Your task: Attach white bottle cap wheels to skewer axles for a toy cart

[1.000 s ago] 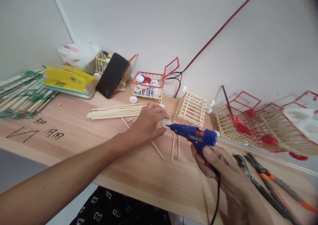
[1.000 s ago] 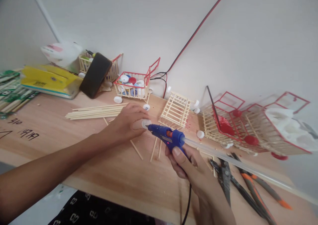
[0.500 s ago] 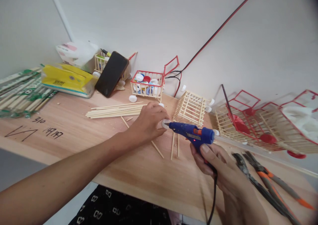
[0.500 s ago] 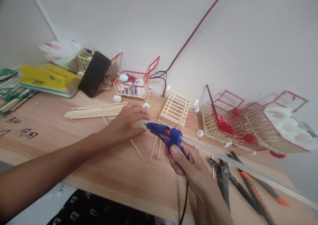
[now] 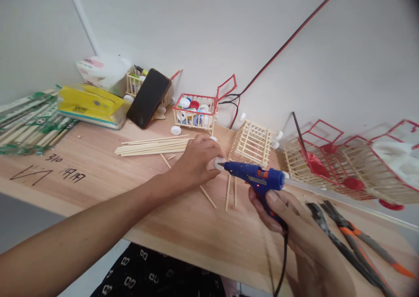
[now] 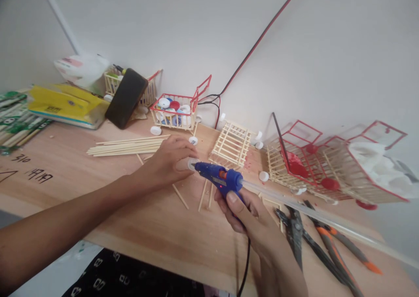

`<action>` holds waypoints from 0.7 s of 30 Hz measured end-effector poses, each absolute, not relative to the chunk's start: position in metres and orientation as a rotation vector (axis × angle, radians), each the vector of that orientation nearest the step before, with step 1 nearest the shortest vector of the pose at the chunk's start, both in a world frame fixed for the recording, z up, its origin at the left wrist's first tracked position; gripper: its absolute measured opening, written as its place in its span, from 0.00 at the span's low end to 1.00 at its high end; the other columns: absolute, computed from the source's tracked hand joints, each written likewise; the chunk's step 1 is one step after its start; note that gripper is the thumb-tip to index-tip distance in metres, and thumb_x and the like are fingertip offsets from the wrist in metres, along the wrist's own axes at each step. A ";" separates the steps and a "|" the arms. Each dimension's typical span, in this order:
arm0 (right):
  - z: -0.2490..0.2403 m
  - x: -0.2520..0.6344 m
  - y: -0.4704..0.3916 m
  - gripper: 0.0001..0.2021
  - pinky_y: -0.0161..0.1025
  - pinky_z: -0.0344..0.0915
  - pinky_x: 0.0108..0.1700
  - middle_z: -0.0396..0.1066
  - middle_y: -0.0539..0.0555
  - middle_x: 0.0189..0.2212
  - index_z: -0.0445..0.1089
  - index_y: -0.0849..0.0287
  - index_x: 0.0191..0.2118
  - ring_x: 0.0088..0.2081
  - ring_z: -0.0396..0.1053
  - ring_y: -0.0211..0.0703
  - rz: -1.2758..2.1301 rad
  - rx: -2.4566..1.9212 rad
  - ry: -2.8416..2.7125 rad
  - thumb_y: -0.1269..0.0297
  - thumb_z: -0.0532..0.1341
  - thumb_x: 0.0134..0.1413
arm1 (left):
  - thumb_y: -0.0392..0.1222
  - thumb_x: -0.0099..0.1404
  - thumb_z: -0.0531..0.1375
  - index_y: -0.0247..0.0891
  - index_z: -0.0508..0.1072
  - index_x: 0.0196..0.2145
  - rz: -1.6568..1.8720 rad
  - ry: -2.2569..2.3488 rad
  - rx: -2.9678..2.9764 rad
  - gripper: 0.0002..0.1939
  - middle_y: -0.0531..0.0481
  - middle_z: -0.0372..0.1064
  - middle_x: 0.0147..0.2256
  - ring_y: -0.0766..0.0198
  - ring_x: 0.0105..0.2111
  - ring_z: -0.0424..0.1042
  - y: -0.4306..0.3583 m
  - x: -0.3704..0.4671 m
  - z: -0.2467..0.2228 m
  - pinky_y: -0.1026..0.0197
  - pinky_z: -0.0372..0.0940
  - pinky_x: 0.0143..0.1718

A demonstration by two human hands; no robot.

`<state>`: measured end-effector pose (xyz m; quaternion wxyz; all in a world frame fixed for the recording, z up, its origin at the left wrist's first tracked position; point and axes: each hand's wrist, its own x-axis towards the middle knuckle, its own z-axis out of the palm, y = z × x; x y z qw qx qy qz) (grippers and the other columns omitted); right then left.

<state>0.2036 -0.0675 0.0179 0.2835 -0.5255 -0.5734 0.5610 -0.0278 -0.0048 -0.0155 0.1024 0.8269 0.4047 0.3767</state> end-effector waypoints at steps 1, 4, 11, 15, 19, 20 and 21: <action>0.018 0.204 -0.067 0.23 0.35 0.35 0.22 0.51 0.44 0.14 0.65 0.60 0.32 0.17 0.42 0.31 1.498 -1.407 -1.538 0.41 0.58 0.50 | 0.38 0.57 0.61 0.39 0.73 0.38 1.106 1.199 2.444 0.09 0.48 0.71 0.41 0.53 0.47 0.63 -0.005 -0.028 -0.015 0.51 0.57 0.48; 0.016 0.204 -0.066 0.22 0.35 0.35 0.22 0.52 0.45 0.16 0.64 0.60 0.31 0.17 0.42 0.30 1.477 -1.389 -1.561 0.42 0.58 0.52 | 0.38 0.57 0.62 0.38 0.73 0.38 1.094 1.206 2.452 0.10 0.48 0.71 0.42 0.53 0.47 0.63 -0.005 -0.028 -0.016 0.51 0.57 0.48; 0.015 0.205 -0.067 0.19 0.35 0.36 0.22 0.50 0.43 0.15 0.64 0.60 0.32 0.17 0.43 0.30 1.463 -1.359 -1.595 0.46 0.56 0.56 | 0.38 0.56 0.62 0.39 0.72 0.39 1.089 1.195 2.464 0.10 0.48 0.71 0.42 0.53 0.48 0.63 -0.003 -0.028 -0.019 0.51 0.56 0.48; 0.018 0.202 -0.070 0.20 0.36 0.35 0.22 0.55 0.45 0.15 0.66 0.61 0.33 0.17 0.43 0.30 1.471 -1.358 -1.504 0.45 0.56 0.55 | 0.38 0.56 0.62 0.40 0.73 0.38 1.097 1.206 2.460 0.10 0.48 0.71 0.42 0.53 0.48 0.63 -0.002 -0.028 -0.020 0.51 0.56 0.48; 0.018 0.204 -0.071 0.20 0.37 0.35 0.23 0.57 0.47 0.15 0.67 0.61 0.34 0.17 0.46 0.31 1.451 -1.390 -1.434 0.45 0.57 0.54 | 0.38 0.57 0.62 0.38 0.73 0.38 1.115 1.201 2.466 0.09 0.48 0.71 0.41 0.54 0.47 0.63 -0.003 -0.028 -0.018 0.51 0.56 0.48; 0.017 0.205 -0.071 0.20 0.37 0.36 0.23 0.55 0.46 0.14 0.67 0.61 0.34 0.17 0.46 0.31 1.451 -1.384 -1.441 0.46 0.57 0.54 | 0.38 0.57 0.62 0.38 0.73 0.38 1.111 1.205 2.464 0.09 0.48 0.71 0.41 0.53 0.47 0.63 -0.003 -0.028 -0.018 0.51 0.56 0.48; 0.017 0.206 -0.070 0.20 0.36 0.36 0.23 0.54 0.45 0.13 0.67 0.61 0.35 0.17 0.46 0.31 1.456 -1.373 -1.458 0.46 0.57 0.54 | 0.39 0.57 0.62 0.38 0.73 0.38 1.110 1.209 2.462 0.10 0.47 0.71 0.41 0.53 0.47 0.63 -0.003 -0.028 -0.017 0.51 0.56 0.48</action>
